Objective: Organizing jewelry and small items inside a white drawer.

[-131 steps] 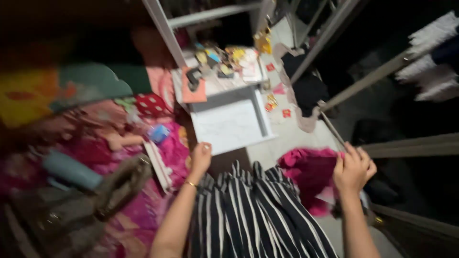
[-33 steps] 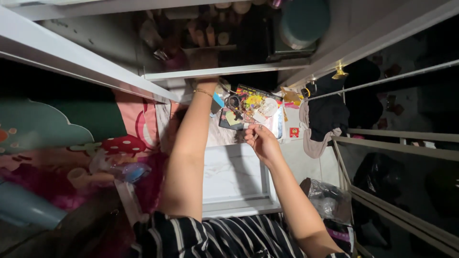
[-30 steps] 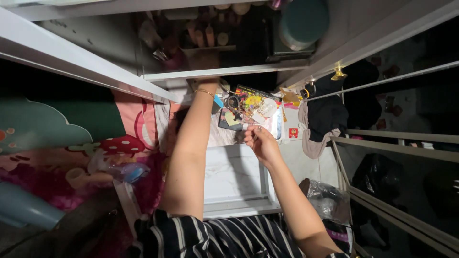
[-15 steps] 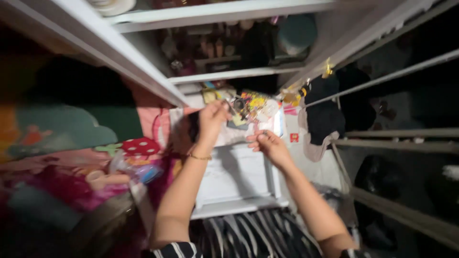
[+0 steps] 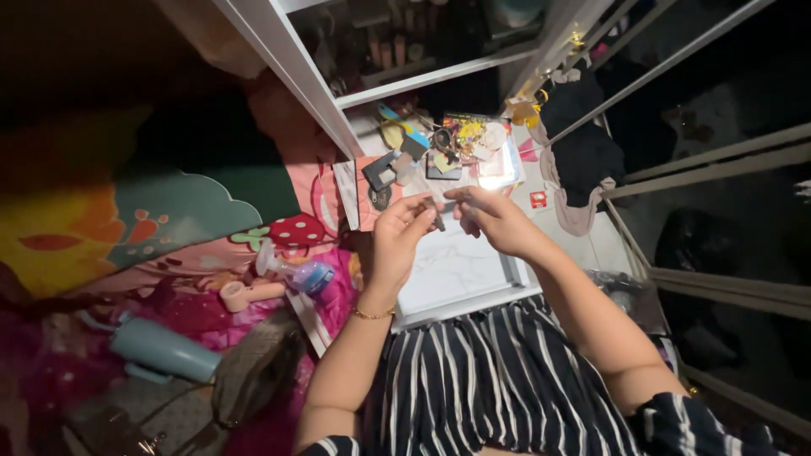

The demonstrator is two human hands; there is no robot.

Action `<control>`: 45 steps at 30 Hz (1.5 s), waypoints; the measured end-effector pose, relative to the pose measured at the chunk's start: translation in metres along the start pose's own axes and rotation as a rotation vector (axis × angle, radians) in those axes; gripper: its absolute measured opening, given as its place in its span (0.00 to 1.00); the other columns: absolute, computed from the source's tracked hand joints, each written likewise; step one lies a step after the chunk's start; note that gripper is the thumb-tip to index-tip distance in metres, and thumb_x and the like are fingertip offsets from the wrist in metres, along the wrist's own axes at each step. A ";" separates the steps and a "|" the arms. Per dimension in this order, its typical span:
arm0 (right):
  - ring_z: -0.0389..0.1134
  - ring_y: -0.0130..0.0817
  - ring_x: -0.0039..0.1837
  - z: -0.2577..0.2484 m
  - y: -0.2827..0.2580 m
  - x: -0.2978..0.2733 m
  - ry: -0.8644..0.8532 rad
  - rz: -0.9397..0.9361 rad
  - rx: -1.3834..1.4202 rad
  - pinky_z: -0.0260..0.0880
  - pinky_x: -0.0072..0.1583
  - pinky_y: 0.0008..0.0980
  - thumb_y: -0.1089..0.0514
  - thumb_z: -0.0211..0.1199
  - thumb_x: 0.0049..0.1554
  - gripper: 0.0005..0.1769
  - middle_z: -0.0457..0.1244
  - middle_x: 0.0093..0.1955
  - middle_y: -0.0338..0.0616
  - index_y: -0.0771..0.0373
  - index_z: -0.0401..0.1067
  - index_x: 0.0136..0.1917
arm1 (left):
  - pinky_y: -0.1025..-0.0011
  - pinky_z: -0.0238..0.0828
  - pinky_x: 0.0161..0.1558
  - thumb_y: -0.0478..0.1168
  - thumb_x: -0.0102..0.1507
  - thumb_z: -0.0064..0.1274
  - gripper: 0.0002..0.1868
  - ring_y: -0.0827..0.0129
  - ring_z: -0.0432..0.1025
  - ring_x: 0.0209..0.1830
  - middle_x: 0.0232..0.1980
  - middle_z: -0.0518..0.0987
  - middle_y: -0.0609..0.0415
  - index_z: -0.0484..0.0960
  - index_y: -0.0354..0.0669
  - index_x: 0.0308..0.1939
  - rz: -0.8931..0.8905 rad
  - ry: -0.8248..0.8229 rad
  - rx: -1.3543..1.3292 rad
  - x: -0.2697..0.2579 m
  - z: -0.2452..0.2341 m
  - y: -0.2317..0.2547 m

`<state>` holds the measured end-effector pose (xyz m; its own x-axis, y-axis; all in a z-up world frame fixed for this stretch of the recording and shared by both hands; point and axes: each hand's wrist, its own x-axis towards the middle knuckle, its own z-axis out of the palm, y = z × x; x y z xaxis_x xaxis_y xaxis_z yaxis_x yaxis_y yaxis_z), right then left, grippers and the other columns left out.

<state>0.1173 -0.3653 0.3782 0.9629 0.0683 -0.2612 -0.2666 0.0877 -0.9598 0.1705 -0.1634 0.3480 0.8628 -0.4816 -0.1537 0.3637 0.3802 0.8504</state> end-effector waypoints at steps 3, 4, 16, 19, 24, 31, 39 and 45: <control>0.63 0.22 0.41 0.006 -0.030 -0.009 0.010 -0.036 -0.147 0.69 0.44 0.25 0.65 0.48 0.61 0.21 0.64 0.44 0.32 0.64 0.68 0.67 | 0.74 0.74 0.51 0.29 0.69 0.50 0.15 0.72 0.76 0.47 0.50 0.82 0.48 0.76 0.28 0.59 -0.011 -0.017 -0.010 -0.002 0.011 -0.002; 0.63 0.22 0.40 0.007 -0.034 -0.015 0.039 -0.025 -0.230 0.68 0.43 0.26 0.64 0.52 0.63 0.18 0.64 0.41 0.35 0.65 0.71 0.65 | 0.74 0.72 0.51 0.30 0.70 0.47 0.15 0.72 0.74 0.47 0.49 0.80 0.50 0.75 0.28 0.60 -0.038 -0.036 -0.123 -0.004 0.015 -0.004; 0.66 0.41 0.44 0.002 -0.066 -0.045 0.233 -0.388 -0.689 0.65 0.46 0.34 0.66 0.60 0.59 0.13 0.63 0.44 0.49 0.66 0.75 0.58 | 0.74 0.66 0.46 0.34 0.73 0.42 0.21 0.75 0.66 0.42 0.47 0.73 0.59 0.69 0.29 0.69 -0.091 -0.062 -0.462 -0.014 0.069 -0.003; 0.66 0.43 0.46 -0.009 -0.062 -0.048 0.251 -0.381 -0.750 0.65 0.48 0.37 0.66 0.62 0.60 0.09 0.64 0.44 0.49 0.67 0.75 0.55 | 0.77 0.67 0.48 0.35 0.71 0.45 0.21 0.79 0.67 0.44 0.47 0.74 0.61 0.72 0.33 0.68 -0.071 0.029 -0.225 -0.017 0.077 -0.013; 0.65 0.45 0.50 -0.032 -0.046 -0.048 0.159 -0.475 -0.653 0.65 0.53 0.39 0.72 0.54 0.56 0.19 0.62 0.46 0.50 0.71 0.73 0.60 | 0.78 0.68 0.44 0.34 0.70 0.51 0.17 0.82 0.68 0.41 0.44 0.77 0.62 0.78 0.32 0.63 0.060 0.089 0.041 -0.016 0.078 -0.033; 0.74 0.29 0.43 -0.056 -0.019 -0.035 -0.047 0.024 -0.193 0.74 0.44 0.28 0.61 0.57 0.64 0.10 0.70 0.41 0.41 0.69 0.75 0.54 | 0.76 0.76 0.48 0.30 0.69 0.50 0.15 0.78 0.74 0.43 0.47 0.80 0.56 0.77 0.30 0.59 0.026 0.139 -0.075 -0.007 0.089 -0.040; 0.70 0.28 0.35 -0.063 -0.012 -0.034 -0.109 0.052 -0.007 0.65 0.36 0.24 0.60 0.60 0.64 0.07 0.70 0.40 0.46 0.66 0.72 0.46 | 0.77 0.73 0.43 0.31 0.71 0.46 0.14 0.79 0.71 0.37 0.45 0.80 0.55 0.77 0.28 0.59 0.033 0.126 -0.086 -0.005 0.099 -0.057; 0.69 0.28 0.32 -0.063 -0.007 -0.035 -0.092 0.027 0.100 0.62 0.33 0.24 0.61 0.61 0.63 0.06 0.70 0.39 0.48 0.66 0.69 0.46 | 0.78 0.71 0.40 0.32 0.74 0.42 0.14 0.78 0.69 0.34 0.42 0.78 0.54 0.76 0.24 0.60 0.039 0.104 -0.145 -0.004 0.103 -0.060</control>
<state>0.0881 -0.4313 0.3877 0.9485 0.1627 -0.2717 -0.2995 0.1825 -0.9365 0.1091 -0.2659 0.3490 0.9061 -0.3830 -0.1799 0.3698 0.5100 0.7766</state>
